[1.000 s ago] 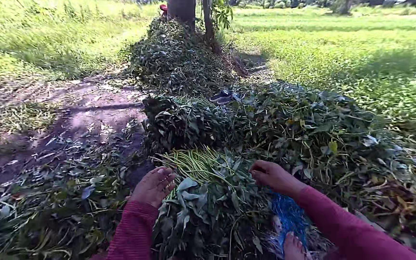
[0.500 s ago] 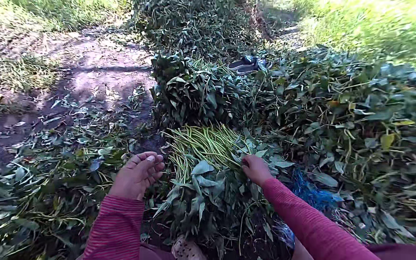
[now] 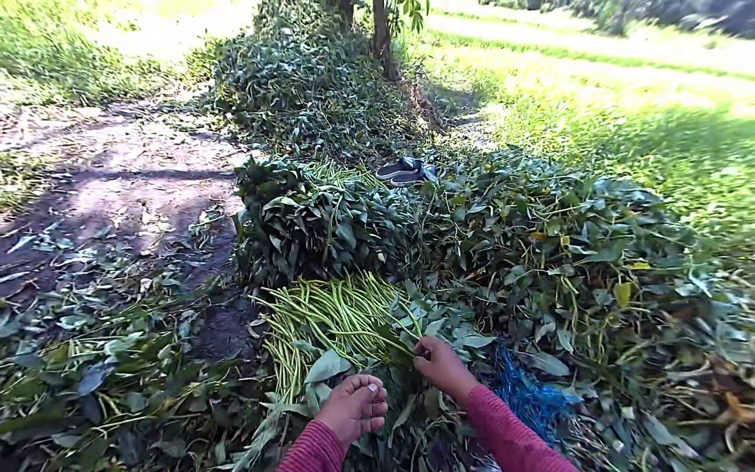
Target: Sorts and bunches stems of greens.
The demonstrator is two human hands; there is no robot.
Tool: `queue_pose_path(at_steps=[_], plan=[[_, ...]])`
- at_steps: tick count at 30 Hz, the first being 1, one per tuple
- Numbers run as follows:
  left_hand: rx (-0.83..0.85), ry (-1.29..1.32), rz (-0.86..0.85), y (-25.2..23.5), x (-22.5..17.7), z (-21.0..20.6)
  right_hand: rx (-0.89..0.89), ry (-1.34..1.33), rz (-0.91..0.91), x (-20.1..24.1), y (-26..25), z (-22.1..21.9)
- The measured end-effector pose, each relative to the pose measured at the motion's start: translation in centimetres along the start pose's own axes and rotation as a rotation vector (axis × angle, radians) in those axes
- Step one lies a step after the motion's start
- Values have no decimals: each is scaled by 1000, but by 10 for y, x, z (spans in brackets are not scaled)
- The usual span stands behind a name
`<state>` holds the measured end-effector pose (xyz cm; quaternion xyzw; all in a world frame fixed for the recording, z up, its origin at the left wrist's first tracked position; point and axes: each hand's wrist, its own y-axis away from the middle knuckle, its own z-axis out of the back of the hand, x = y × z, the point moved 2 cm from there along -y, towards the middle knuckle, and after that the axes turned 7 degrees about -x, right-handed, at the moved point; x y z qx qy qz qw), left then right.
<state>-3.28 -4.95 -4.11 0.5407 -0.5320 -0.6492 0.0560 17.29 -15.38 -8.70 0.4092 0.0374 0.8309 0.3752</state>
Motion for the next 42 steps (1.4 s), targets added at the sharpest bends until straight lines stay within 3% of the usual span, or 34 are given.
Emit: queue_pose_path(at_steps=[4, 9, 12, 14, 16, 20, 23, 26, 31, 33, 37, 42], plan=[[-54, -26, 4, -10, 14, -18, 179, -223, 59, 8, 16, 7], [-150, -31, -21, -32, 29, -19, 448, -143, 154, 29, 33, -4], [-191, -14, 47, -36, 31, -9, 205, -273, 3, 29, 28, 8], [-190, 7, 83, -31, 27, -6, -86, -215, -64, 25, 17, 16], [-184, 29, 90, -26, 24, -4, -200, -122, -73, 14, 6, 14], [-161, 38, 69, -13, 15, 0, -10, -125, -102, -7, -6, -22], [-148, 79, 27, -1, 4, 1, -20, -127, -141, -12, -5, -32], [-152, 89, -105, 2, -1, 9, -19, -356, -180, -19, -1, -29], [-270, -375, -401, 0, -7, 26, 115, -677, -187, -4, 30, -10], [-270, -394, -349, 2, -6, 19, 166, -730, -141, 3, 41, -12], [-171, -108, -167, -2, 11, -3, 208, -709, 24, 15, 56, -31], [-91, -100, -161, -3, 25, -3, 330, -571, 125, 31, 74, -43]])
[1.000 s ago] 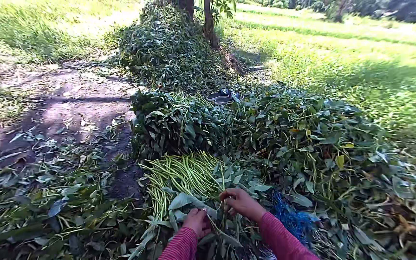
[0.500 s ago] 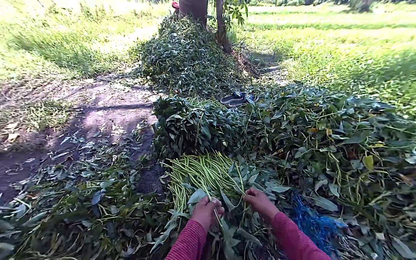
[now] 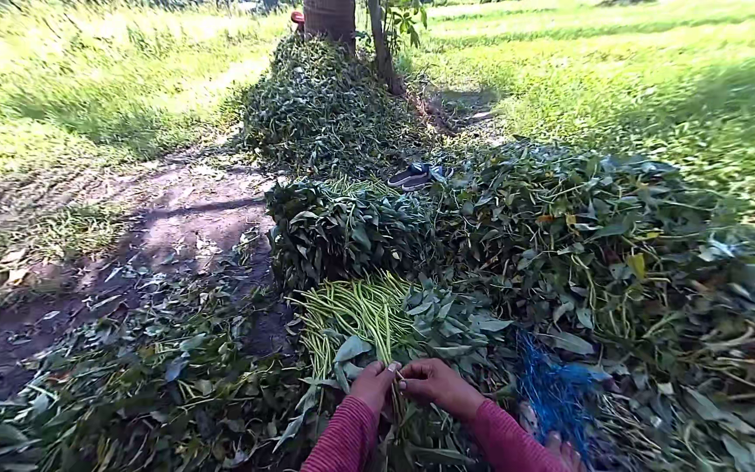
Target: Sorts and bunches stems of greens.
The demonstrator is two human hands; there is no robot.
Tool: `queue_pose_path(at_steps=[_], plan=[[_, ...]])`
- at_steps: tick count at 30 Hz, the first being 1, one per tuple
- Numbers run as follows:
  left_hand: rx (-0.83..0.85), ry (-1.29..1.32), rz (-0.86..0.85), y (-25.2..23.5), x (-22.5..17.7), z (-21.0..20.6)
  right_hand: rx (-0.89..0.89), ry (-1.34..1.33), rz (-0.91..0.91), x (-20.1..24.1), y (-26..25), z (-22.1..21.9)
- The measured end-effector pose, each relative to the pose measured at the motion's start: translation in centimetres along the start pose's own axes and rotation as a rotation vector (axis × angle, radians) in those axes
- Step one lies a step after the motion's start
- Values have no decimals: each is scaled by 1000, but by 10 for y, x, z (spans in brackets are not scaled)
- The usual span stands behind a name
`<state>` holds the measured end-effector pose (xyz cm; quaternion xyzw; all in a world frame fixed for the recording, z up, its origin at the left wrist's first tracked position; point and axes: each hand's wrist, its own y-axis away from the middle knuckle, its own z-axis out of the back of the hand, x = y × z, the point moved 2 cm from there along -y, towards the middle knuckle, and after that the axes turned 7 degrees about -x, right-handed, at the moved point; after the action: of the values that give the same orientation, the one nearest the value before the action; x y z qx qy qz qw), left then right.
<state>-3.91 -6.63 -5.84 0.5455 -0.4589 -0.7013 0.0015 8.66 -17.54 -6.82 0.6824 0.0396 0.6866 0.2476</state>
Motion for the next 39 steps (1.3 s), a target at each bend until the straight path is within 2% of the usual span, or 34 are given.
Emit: queue_pose_path(at_steps=[2, 5, 7, 9, 12, 14, 16, 19, 21, 23, 25, 26, 29, 31, 33, 36, 39], plan=[[6, 22, -13, 2, 3, 5, 29, -12, -34, 6, 3, -1], [-5, 105, -18, 12, -4, 14, 107, -292, -71, 23, 13, 11], [-67, 150, -4, 21, -13, 25, 159, -457, -6, 39, 22, 29], [-185, 183, -49, 26, -19, 42, 128, -488, 100, 57, 29, 50], [-367, 344, -157, 35, -29, 64, -111, -251, 247, 82, 35, 72], [-383, 440, -178, 41, -34, 67, -289, 96, 261, 92, 30, 66], [-352, 478, -156, 45, -33, 60, -364, 397, 260, 91, 22, 39], [-296, 478, -95, 40, -27, 47, -283, 564, 367, 69, 8, -21], [-291, 478, -83, 34, -24, 44, -154, 562, 456, 54, 3, -54], [-292, 485, -103, 29, -24, 50, -20, 506, 516, 45, -2, -68], [-332, 484, -139, 25, -31, 63, 83, 405, 454, 46, -15, -61], [-356, 495, -167, 25, -38, 73, 57, 368, 386, 46, -25, -52], [-460, 487, -346, 34, -63, 101, -219, 476, 216, 49, -64, -22], [-514, 491, -420, 39, -73, 114, -270, 616, 138, 44, -90, -17], [-537, 534, -379, 39, -77, 118, -200, 782, 64, 35, -110, -24], [-481, 566, -237, 32, -72, 112, -159, 949, -8, 27, -125, -38], [-451, 569, -118, 20, -59, 102, -148, 791, -47, 28, -124, -30]])
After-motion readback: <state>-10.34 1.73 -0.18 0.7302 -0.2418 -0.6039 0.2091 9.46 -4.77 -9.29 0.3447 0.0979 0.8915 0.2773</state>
